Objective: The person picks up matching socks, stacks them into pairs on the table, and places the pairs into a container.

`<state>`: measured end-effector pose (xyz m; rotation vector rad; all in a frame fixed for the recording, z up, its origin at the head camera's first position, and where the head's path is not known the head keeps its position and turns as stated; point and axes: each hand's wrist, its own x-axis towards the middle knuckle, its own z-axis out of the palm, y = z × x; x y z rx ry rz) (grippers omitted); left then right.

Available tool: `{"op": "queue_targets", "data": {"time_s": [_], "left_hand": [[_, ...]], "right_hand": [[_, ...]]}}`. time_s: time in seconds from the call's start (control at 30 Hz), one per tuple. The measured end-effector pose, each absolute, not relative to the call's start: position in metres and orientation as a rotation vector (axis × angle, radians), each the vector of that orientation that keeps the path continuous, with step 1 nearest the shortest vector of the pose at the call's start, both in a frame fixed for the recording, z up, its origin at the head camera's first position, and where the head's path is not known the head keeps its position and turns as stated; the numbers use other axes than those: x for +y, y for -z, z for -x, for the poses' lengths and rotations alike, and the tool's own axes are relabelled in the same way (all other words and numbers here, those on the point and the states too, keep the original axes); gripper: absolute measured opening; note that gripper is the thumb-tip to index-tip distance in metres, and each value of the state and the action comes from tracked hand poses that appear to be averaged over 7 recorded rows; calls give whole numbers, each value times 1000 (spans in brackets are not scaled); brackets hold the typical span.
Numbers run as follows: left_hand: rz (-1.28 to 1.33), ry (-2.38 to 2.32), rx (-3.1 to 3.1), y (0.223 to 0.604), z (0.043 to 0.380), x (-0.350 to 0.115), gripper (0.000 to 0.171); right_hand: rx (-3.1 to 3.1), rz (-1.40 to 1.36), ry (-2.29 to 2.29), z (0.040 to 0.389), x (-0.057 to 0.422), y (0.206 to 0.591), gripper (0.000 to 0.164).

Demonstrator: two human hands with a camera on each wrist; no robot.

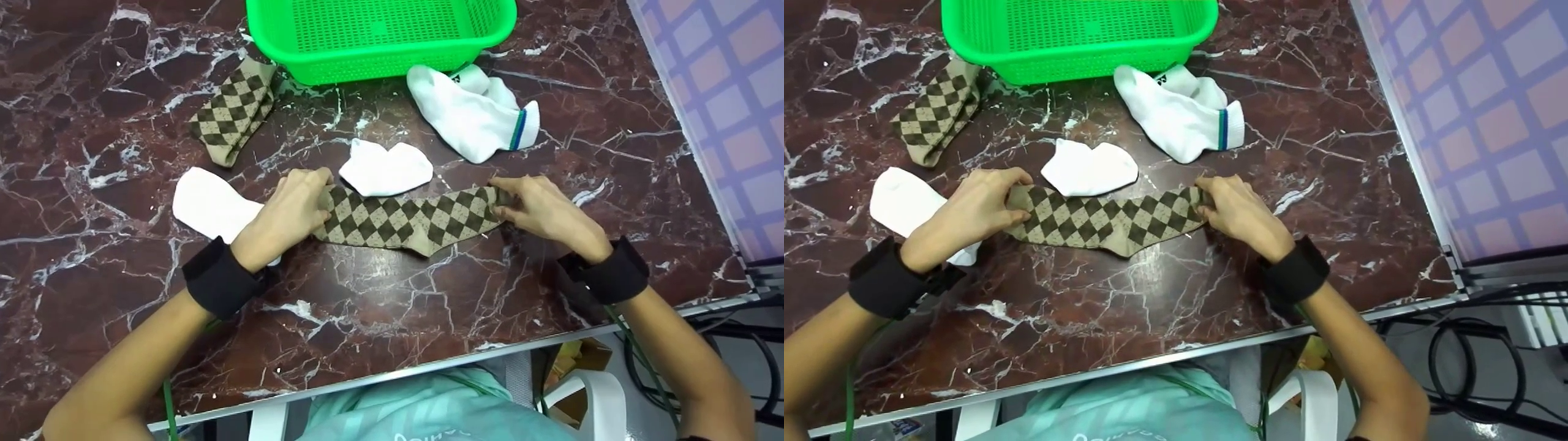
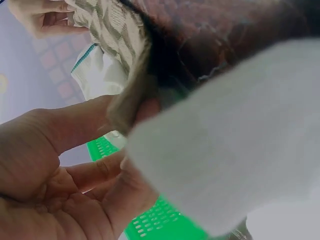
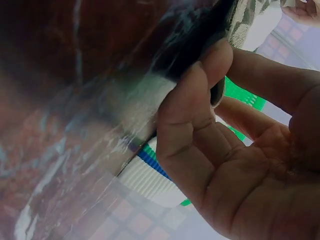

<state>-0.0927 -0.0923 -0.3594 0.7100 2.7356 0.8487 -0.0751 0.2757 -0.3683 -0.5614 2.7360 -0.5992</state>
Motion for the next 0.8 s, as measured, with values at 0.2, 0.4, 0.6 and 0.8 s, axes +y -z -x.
{"op": "queue_targets", "data": {"time_s": [0.2, 0.4, 0.6, 0.8], "left_hand": [[-630, -674, 2795, 359, 91, -92, 29], [-591, -576, 2814, 356, 92, -93, 36], [-607, -561, 2867, 351, 98, -95, 27], [-553, -497, 3019, 347, 118, -99, 26]], "right_hand": [[2729, 524, 560, 76, 275, 370, 56], [2739, 520, 547, 78, 278, 367, 58], [2776, 488, 610, 77, 284, 357, 59], [2870, 504, 673, 71, 281, 348, 58]]}}
